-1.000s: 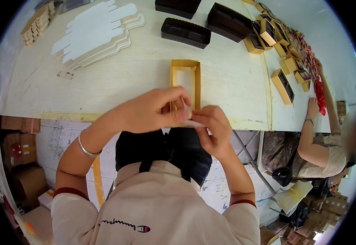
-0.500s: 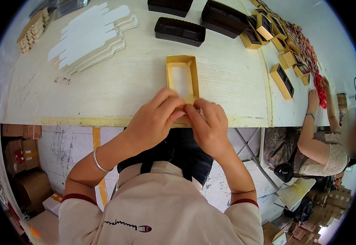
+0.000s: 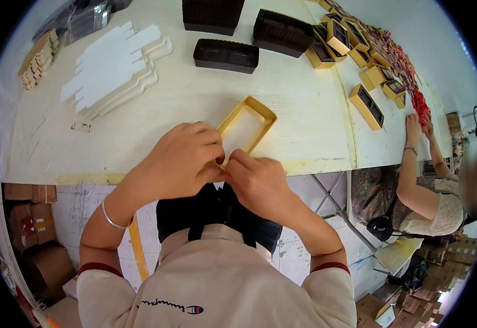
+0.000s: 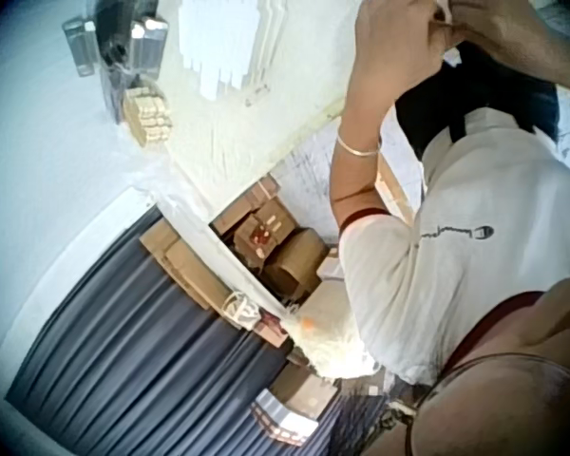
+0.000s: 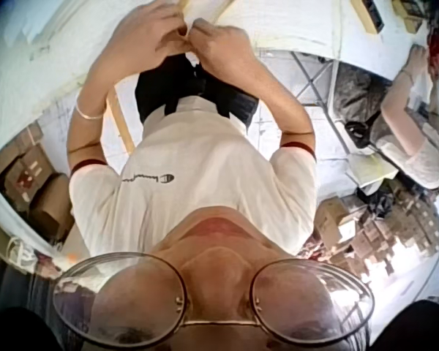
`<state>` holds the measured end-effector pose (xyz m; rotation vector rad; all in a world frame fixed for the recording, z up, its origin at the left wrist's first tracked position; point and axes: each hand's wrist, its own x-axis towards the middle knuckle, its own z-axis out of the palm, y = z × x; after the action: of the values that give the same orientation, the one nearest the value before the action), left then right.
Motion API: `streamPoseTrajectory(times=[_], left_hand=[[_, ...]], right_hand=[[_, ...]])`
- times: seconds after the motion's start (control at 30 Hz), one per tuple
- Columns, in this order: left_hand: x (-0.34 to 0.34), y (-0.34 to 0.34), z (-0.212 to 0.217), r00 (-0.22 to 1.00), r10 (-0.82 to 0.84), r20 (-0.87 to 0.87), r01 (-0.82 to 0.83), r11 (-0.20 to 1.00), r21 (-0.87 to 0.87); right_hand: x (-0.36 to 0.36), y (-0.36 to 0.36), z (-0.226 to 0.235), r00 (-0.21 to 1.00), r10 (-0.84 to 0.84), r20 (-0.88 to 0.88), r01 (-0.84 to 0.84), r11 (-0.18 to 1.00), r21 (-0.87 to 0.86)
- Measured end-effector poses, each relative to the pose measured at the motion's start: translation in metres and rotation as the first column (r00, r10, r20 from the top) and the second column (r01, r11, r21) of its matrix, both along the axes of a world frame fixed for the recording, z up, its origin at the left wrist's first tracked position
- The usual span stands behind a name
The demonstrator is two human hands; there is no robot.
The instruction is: The person folds flat white cardboard pieces into small rectangular boxes and inserts dark rectangular inserts into them. The person repeats this process multiple times, stacking the completed boxes on the table.
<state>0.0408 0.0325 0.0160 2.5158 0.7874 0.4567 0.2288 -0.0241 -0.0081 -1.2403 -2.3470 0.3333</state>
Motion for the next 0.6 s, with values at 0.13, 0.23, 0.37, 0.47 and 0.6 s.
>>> streamPoseTrajectory(times=[0.13, 0.23, 0.37, 0.47, 0.6], left_hand=[[-0.013, -0.015, 0.005, 0.998, 0.043, -0.055, -0.039, 0.996, 0.083], [-0.026, -0.007, -0.001, 0.998, -0.017, -0.052, 0.021, 0.997, 0.075], [-0.033, 0.008, 0.002, 0.996, -0.089, -0.019, 0.09, 0.995, 0.038], [-0.046, 0.013, 0.013, 0.996, -0.086, 0.01, 0.085, 0.991, 0.108], [-0.064, 0.011, 0.01, 0.993, 0.089, 0.083, -0.096, 0.992, 0.081]], right_hand=[[0.019, 0.011, 0.039, 0.861, -0.049, -0.506, -0.184, 0.899, -0.398], [0.038, 0.073, 0.042, 0.939, -0.137, -0.315, 0.18, 0.978, 0.11], [0.036, 0.149, 0.009, 0.976, -0.123, 0.181, 0.033, 0.901, 0.432], [0.022, 0.17, 0.021, 0.93, -0.149, 0.337, -0.001, 0.913, 0.407], [0.01, 0.178, 0.038, 0.963, -0.159, 0.219, 0.08, 0.94, 0.332]])
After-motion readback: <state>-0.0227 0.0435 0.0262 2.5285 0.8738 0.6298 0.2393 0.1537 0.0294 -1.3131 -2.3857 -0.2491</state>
